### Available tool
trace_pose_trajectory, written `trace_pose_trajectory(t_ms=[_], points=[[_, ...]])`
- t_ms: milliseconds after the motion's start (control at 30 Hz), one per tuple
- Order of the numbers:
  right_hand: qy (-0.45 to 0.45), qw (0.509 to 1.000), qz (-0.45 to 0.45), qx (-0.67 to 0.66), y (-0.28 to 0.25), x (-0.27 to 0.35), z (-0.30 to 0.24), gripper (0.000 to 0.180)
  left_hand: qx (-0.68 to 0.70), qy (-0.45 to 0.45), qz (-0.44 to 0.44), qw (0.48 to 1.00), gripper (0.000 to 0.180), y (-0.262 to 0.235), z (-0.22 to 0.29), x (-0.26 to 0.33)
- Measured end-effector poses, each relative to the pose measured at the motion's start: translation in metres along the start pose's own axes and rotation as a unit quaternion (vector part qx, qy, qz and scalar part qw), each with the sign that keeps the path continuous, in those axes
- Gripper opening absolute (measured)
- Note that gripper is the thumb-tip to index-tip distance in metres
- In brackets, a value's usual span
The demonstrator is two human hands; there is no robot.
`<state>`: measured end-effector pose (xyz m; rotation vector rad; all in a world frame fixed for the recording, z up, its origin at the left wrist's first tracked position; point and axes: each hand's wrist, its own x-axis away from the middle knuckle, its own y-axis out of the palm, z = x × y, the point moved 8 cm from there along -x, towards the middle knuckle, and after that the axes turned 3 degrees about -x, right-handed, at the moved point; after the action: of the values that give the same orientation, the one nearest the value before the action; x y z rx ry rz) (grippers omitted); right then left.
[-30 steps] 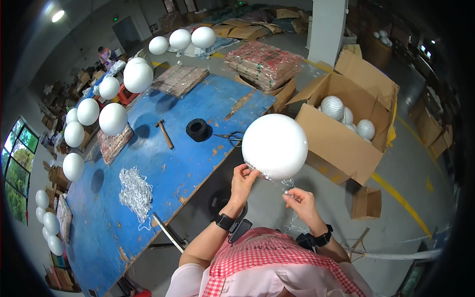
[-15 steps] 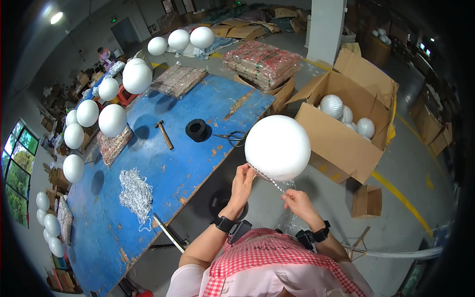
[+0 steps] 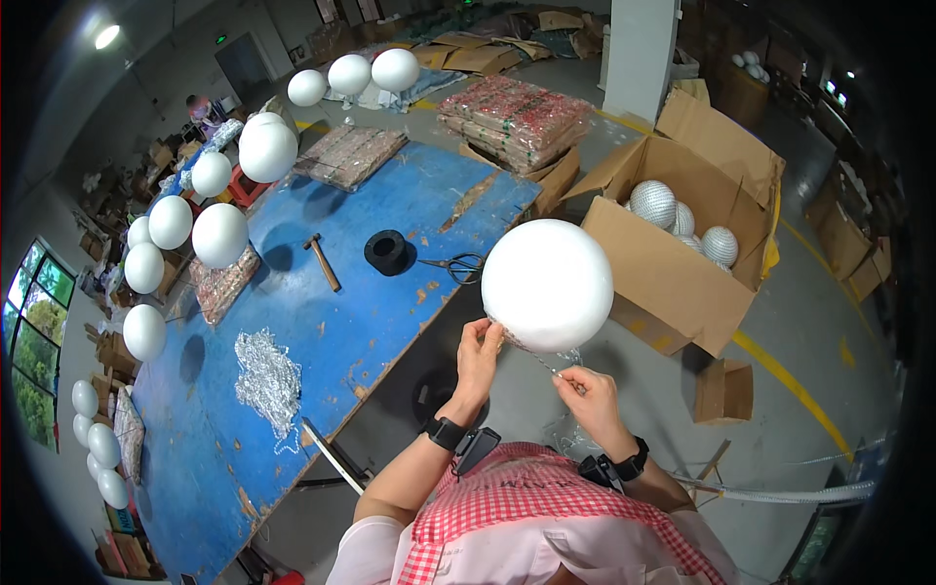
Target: The person wraps a string of beads around a white sphere, trims the strand with shears, and places the finished sphere into a cardboard box. They then set aside a plastic bag and begin wrapping a new string of beads around another white sphere.
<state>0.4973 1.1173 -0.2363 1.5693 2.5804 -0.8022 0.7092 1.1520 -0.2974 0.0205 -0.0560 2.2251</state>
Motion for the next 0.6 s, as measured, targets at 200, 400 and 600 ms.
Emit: trace_pose_trajectory(t_ms=[200,400,600], points=[[0.096,0.995,-0.024,0.017,0.017,-0.005,0.042,0.021,0.044,0.012,0.007,0.999,0.031,0.003,0.017,0.004],[0.097,0.994,-0.034,0.043,0.022,-0.004,0.078,0.019,0.104,-0.023,-0.017,0.994,0.03,0.002,0.014,0.003],[0.147,0.982,-0.106,-0.053,0.028,0.009,0.08,0.018,0.007,0.032,-0.069,0.997,0.039,0.005,0.025,0.008]])
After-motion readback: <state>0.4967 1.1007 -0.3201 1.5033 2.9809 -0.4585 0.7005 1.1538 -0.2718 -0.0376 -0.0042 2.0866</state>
